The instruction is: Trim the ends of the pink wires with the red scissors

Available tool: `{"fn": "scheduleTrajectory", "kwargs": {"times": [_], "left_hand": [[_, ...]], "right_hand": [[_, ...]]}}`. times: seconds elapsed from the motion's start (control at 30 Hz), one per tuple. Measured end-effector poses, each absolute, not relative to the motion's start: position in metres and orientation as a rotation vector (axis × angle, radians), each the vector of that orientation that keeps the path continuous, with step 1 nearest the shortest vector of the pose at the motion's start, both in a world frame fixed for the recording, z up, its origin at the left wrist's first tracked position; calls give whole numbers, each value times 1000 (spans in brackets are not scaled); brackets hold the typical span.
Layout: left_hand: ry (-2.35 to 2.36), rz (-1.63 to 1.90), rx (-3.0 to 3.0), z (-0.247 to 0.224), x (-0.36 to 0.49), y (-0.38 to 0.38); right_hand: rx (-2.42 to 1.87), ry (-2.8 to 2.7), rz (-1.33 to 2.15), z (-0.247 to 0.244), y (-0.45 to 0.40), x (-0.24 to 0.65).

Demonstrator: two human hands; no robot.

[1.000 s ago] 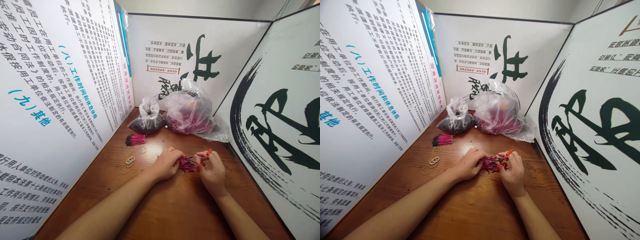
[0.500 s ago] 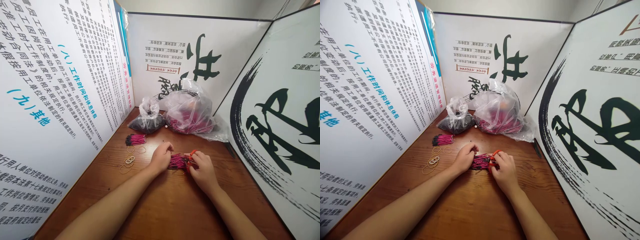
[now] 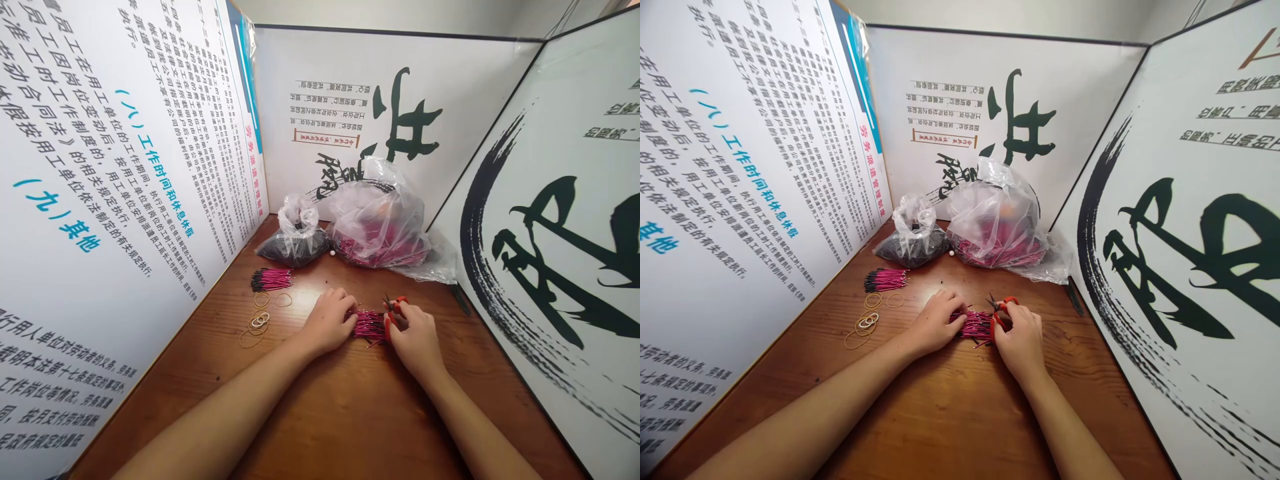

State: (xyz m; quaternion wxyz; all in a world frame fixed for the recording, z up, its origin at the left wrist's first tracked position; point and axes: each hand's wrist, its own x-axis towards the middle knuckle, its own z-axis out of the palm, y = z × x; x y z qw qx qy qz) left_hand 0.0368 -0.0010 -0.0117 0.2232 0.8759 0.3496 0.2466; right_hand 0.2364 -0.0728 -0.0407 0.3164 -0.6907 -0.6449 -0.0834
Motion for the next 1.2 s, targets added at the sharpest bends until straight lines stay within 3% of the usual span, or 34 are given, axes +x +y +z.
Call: {"fn": "scheduleTrajectory", "kwargs": {"times": [0.47,1.2], "left_hand": [[951,656,2499,-10,35,2],[903,603,2665,-12,37,-2]], "right_hand": [[-1662,-1921,-40,-38,-76,233],[-1772,-1948,-24,-38,-73,234]]}}
